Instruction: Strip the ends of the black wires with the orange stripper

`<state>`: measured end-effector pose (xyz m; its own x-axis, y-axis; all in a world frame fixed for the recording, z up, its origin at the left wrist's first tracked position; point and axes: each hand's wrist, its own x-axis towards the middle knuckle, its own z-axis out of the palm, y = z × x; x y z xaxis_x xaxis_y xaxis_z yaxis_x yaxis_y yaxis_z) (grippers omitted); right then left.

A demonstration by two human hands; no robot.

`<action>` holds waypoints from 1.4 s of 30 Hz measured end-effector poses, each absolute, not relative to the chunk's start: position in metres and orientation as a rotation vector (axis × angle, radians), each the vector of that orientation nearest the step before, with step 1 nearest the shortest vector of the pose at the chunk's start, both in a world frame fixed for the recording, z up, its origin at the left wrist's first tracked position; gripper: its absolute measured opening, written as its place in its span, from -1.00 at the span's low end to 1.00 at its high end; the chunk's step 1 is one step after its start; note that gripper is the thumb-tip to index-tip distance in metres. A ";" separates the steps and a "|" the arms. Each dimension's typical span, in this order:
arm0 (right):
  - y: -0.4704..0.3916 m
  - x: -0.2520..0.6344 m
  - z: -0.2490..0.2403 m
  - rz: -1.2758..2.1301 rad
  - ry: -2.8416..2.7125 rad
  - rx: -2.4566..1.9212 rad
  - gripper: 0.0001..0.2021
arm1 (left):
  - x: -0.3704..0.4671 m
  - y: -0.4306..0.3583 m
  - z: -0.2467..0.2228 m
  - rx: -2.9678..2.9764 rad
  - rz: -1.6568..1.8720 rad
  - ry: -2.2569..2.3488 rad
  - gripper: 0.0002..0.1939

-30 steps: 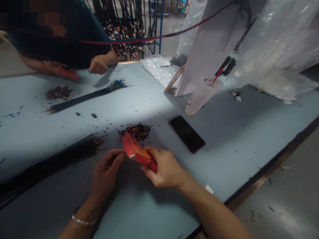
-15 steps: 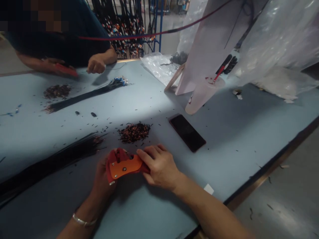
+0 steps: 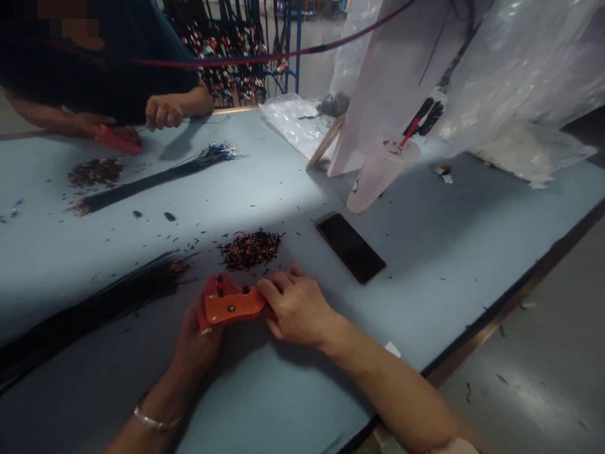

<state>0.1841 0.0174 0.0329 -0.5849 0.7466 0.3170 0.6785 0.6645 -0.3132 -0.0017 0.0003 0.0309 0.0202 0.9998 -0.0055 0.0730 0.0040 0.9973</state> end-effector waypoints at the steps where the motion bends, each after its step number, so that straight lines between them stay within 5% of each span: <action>1: 0.018 0.184 0.033 0.210 -2.478 -1.127 -0.70 | -0.001 0.001 0.032 1.271 1.159 1.258 -0.82; 23: 0.024 0.182 0.026 0.275 -2.493 -1.207 -0.83 | -0.003 0.001 0.008 0.917 1.135 1.282 -0.83; 34: 0.022 0.190 0.040 1.779 -1.315 -0.969 -0.67 | -0.009 0.004 0.019 1.206 1.187 1.618 -0.76; 42: 0.014 0.196 0.032 2.007 -1.044 -0.857 -0.62 | -0.006 0.005 0.024 1.206 1.189 1.536 -0.72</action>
